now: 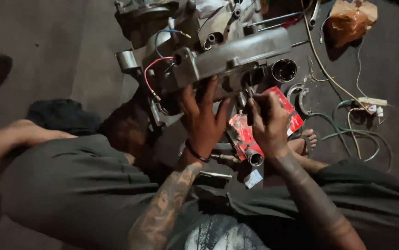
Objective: The person sits on the floor and uses a screwdriver to tighten bolts on a disassembled engine block. They manipulate the engine casing and use the tool to secure components while surrounded by various tools and parts.
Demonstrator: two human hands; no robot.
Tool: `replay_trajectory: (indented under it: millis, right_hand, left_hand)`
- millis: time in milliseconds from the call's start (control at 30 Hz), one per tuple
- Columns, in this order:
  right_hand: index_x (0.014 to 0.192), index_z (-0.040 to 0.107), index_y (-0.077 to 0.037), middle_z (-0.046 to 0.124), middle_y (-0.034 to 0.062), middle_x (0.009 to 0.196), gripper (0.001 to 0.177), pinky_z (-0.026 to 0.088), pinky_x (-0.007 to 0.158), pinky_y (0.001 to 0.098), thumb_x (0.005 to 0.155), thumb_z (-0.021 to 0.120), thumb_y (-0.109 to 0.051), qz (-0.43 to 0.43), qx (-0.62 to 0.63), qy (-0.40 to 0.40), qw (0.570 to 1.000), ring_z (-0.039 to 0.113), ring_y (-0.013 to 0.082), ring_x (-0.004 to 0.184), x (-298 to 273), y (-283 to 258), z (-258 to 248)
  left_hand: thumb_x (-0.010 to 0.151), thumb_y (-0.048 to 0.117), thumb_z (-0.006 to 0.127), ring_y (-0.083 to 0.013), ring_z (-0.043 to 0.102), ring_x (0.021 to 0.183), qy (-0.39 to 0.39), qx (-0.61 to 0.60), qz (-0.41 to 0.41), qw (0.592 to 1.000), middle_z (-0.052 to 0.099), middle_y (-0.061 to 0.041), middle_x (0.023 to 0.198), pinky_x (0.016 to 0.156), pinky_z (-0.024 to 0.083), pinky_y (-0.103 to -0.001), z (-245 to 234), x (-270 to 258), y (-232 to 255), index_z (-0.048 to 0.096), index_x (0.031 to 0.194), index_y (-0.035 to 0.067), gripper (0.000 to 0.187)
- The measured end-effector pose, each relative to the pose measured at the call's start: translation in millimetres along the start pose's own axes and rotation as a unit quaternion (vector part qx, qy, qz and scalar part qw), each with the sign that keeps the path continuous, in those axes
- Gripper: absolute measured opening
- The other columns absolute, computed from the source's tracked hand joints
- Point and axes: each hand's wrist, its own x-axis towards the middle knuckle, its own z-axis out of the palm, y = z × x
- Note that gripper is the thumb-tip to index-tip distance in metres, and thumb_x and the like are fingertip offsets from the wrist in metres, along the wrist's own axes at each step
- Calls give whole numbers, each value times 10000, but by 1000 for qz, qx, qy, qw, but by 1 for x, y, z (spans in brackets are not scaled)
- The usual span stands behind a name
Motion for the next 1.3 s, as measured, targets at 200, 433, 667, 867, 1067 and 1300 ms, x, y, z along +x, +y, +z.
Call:
replay_trajectory:
  millis: [200, 433, 667, 867, 1067, 1300]
  right_hand:
    - [1094, 617, -73, 715, 161, 783, 119, 517, 813, 494, 1021, 688, -135, -34, -107, 16, 994, 699, 444, 794, -16, 27, 10]
    - [1071, 619, -27, 661, 199, 739, 80, 517, 786, 494, 1018, 655, -74, -40, -26, 23, 999, 691, 479, 847, -18, 30, 17]
    - [1021, 563, -25, 611, 237, 707, 103, 471, 714, 500, 1027, 633, -99, -12, -14, 13, 1000, 654, 499, 820, -15, 13, 24]
    - [1017, 535, -16, 574, 273, 751, 110, 440, 638, 510, 1021, 622, -82, -13, -1, 7, 1000, 599, 539, 776, -4, 10, 19]
    - [1023, 532, 6, 547, 298, 760, 118, 421, 626, 537, 1008, 626, -64, -14, -8, 13, 1000, 589, 573, 799, -8, 14, 19]
    - [978, 575, -35, 609, 229, 742, 105, 461, 604, 492, 993, 666, -86, -3, 4, 20, 1000, 638, 518, 783, -14, 25, 27]
  left_hand:
    - [930, 284, 807, -422, 510, 1184, -5, -12, 4, 1000, 407, -254, 1395, 1011, 464, -550, -8, 2, 5, 559, 1460, 196, 591]
    - [952, 301, 802, -416, 442, 1324, -3, -19, 8, 1000, 339, -246, 1491, 1118, 401, -559, 5, -6, -7, 546, 1487, 214, 599]
    - [950, 315, 802, -408, 434, 1336, -1, -2, 6, 1000, 352, -231, 1473, 1133, 395, -562, 3, -6, -4, 565, 1464, 202, 576]
    - [948, 287, 804, -416, 433, 1344, 4, -4, 12, 1000, 348, -237, 1485, 1126, 403, -593, 3, -6, -3, 556, 1475, 182, 592]
    - [944, 285, 799, -417, 457, 1323, 2, -7, 9, 1000, 374, -234, 1451, 1115, 411, -586, 5, -8, -5, 552, 1478, 194, 595]
    - [969, 315, 771, -388, 426, 1390, 7, 5, 22, 1000, 351, -219, 1507, 1169, 391, -546, 6, -7, -6, 566, 1478, 207, 560]
